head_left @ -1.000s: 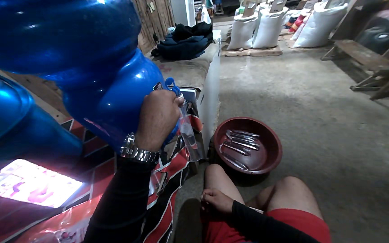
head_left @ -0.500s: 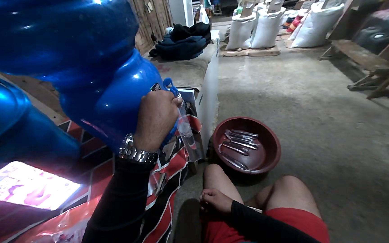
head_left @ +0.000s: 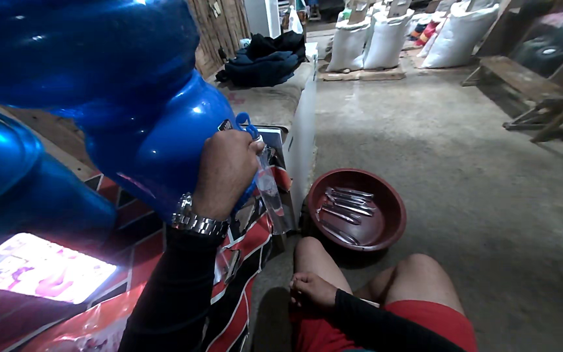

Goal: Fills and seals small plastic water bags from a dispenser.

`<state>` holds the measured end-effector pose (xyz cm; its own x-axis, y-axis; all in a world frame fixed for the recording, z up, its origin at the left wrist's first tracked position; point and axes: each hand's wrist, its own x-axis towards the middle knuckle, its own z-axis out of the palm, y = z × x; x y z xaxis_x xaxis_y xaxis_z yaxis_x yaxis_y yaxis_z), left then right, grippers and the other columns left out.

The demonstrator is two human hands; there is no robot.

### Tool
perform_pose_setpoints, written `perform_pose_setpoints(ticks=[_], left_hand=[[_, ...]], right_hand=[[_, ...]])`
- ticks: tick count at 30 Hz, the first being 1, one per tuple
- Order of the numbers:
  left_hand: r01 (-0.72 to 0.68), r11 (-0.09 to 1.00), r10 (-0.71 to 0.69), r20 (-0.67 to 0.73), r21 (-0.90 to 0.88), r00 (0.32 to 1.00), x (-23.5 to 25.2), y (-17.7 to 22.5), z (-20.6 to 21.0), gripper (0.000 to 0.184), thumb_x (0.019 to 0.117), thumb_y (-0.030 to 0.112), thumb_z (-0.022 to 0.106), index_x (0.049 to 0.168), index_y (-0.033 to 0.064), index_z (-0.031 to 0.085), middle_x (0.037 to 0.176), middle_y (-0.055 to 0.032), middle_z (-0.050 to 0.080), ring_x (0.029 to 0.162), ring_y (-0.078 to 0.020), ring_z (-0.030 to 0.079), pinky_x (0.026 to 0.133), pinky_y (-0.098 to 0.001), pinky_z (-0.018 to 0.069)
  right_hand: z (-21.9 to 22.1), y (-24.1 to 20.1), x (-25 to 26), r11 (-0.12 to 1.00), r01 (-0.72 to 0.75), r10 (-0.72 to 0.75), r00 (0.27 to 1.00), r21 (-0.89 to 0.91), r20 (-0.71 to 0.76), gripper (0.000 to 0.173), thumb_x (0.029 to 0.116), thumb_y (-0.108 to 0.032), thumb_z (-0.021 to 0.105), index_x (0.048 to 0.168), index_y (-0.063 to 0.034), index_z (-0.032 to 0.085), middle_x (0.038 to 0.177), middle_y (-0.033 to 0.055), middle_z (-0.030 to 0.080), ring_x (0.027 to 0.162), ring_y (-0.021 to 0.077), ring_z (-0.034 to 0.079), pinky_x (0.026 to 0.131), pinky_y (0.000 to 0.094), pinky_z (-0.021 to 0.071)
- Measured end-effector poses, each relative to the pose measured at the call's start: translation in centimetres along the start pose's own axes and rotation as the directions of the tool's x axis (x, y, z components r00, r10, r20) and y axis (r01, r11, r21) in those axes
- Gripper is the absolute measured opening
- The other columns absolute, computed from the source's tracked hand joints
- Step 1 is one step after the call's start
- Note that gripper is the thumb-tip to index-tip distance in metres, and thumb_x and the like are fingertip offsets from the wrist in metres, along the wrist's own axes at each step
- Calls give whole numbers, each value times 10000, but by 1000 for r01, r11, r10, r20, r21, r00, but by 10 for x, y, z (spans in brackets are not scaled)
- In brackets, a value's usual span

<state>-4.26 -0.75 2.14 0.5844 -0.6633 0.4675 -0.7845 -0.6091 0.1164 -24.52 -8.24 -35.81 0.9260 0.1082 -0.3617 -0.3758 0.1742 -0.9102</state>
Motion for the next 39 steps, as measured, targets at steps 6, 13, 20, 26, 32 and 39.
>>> perform_pose_setpoints(ticks=[6, 13, 20, 26, 32, 39], left_hand=[[-39, 999, 38, -35, -29, 999, -8, 1, -1, 382, 1038, 312, 615, 735, 80, 637, 721, -116, 625, 700, -303, 643, 607, -521, 509], [-47, 999, 46, -47, -23, 998, -9, 0, 1, 379, 1032, 292, 625, 717, 82, 617, 709, -104, 611, 685, -293, 633, 587, -507, 498], [-34, 999, 34, -26, -18, 999, -7, 1, 0, 380, 1036, 308, 619, 730, 83, 628, 725, -113, 622, 700, -305, 640, 596, -519, 502], [-35, 999, 35, -30, -9, 999, -7, 1, 1, 382, 1035, 315, 619, 732, 84, 630, 733, -109, 627, 708, -302, 644, 599, -517, 505], [-50, 999, 49, -40, -12, 998, -7, 0, 1, 377, 1032, 310, 625, 730, 85, 633, 729, -106, 623, 703, -295, 640, 601, -512, 506], [-50, 999, 50, -40, -14, 998, -7, 0, 2, 367, 1030, 301, 627, 739, 79, 640, 747, -111, 631, 721, -298, 647, 618, -512, 514]], right_hand=[[1, 2, 0, 1000, 11, -12, 1000, -24, -17, 440, 1082, -454, 478, 977, -66, 657, 898, 73, 710, 796, 186, 682, 761, 376, 582], [2, 1, 0, 995, 67, -66, 998, -76, 12, 420, 1022, -159, 611, 1438, -138, 560, 1178, 90, 714, 926, 218, 723, 849, 420, 621], [-1, 5, 1, 989, 113, -107, 992, -92, 62, 324, 1033, -213, 611, 1327, -81, 635, 1031, 92, 725, 883, 210, 705, 841, 418, 606], [-1, 0, -1, 988, 44, -37, 998, -147, 46, 246, 1018, -194, 580, 1191, -115, 736, 1019, 59, 738, 882, 171, 700, 829, 397, 596], [-1, -3, -2, 987, -24, 28, 999, -160, 17, 260, 1014, -275, 596, 1202, -143, 719, 998, 56, 731, 844, 176, 690, 782, 398, 590], [0, -3, -2, 992, -46, 48, 999, -117, 9, 259, 1016, -270, 598, 1199, -126, 709, 982, 65, 729, 844, 186, 697, 786, 401, 595]])
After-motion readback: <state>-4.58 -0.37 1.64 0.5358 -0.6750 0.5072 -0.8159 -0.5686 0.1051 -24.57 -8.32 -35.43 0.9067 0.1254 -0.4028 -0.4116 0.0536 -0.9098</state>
